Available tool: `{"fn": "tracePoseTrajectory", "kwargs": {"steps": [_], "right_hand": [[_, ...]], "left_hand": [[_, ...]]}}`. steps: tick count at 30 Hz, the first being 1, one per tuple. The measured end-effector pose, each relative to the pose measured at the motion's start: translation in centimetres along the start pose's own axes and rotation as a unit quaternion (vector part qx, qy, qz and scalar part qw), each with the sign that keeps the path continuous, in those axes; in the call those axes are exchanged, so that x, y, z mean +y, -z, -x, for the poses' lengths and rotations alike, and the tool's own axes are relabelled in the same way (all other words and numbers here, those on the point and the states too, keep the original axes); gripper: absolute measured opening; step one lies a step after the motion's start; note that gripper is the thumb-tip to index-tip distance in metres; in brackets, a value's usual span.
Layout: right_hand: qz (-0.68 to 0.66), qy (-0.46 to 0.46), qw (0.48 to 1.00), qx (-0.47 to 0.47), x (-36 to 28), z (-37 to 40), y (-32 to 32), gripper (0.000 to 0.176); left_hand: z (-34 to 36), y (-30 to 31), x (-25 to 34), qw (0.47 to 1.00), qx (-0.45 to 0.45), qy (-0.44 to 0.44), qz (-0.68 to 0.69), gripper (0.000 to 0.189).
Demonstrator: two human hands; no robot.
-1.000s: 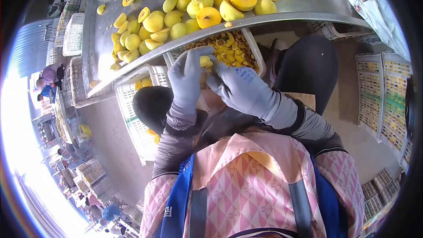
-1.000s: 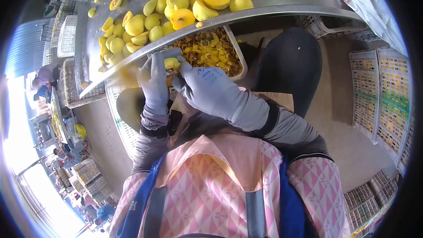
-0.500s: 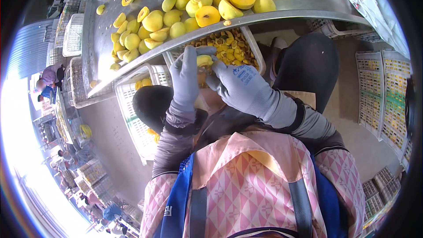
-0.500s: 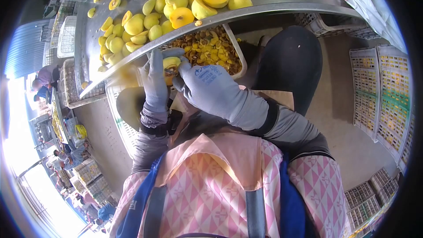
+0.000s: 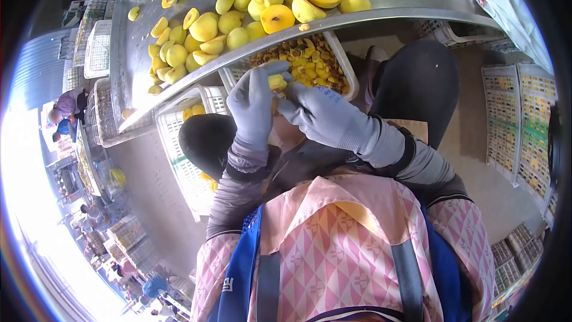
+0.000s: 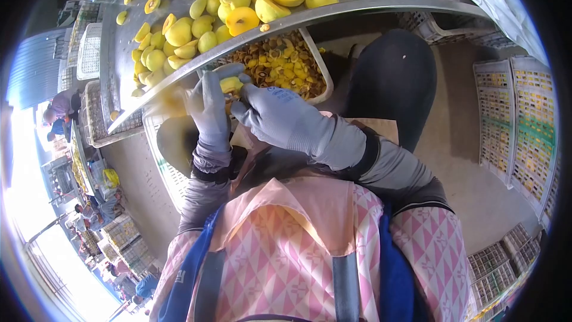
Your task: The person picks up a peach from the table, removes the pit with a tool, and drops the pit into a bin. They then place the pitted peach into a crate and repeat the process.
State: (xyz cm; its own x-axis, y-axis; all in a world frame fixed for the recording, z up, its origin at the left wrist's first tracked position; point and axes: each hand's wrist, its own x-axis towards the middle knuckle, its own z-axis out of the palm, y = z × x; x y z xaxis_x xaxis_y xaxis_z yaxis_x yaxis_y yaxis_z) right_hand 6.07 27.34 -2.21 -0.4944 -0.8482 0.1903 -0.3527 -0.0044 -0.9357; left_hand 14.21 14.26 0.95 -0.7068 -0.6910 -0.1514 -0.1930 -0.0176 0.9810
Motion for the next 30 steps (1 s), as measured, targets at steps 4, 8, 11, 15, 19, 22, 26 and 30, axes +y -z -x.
{"fn": "tracePoseTrajectory", "kwargs": {"steps": [4,8,11,15,19,22,26,30], "right_hand": [[-0.013,-0.032,0.999,-0.017,-0.5,0.1,0.3,0.025],[-0.177,-0.049,0.981,-0.065,0.6,-0.6,0.1,0.031],[-0.265,-0.119,0.951,-0.109,0.0,-0.7,1.1,0.036],[-0.348,-0.242,0.896,-0.13,-0.7,-0.5,1.7,0.036],[-0.314,-0.28,0.897,-0.136,-0.8,-0.4,2.0,0.034],[-0.203,-0.126,0.969,-0.062,0.3,0.0,0.5,0.032],[-0.06,-0.057,0.995,-0.049,-0.2,0.5,1.0,0.031],[-0.081,-0.051,0.994,-0.058,0.0,0.4,1.2,0.032]], "left_hand": [[-0.5,0.1,-0.3,0.999,-0.012,0.025,0.031,0.035],[0.1,-0.1,-0.6,1.0,-0.001,-0.02,0.008,0.036],[-0.3,-0.2,-0.9,0.999,-0.015,-0.04,0.012,0.038],[-0.3,-0.4,-0.9,0.998,-0.014,-0.056,0.0,0.027],[-0.1,-0.3,-1.2,0.999,-0.022,-0.033,0.006,0.027],[-0.3,-0.6,-1.6,0.999,-0.014,-0.049,0.019,0.028],[-0.1,-0.4,-1.4,0.999,-0.03,-0.008,0.026,0.029],[0.3,-0.6,-0.4,0.999,-0.038,-0.008,0.01,0.03]]}}
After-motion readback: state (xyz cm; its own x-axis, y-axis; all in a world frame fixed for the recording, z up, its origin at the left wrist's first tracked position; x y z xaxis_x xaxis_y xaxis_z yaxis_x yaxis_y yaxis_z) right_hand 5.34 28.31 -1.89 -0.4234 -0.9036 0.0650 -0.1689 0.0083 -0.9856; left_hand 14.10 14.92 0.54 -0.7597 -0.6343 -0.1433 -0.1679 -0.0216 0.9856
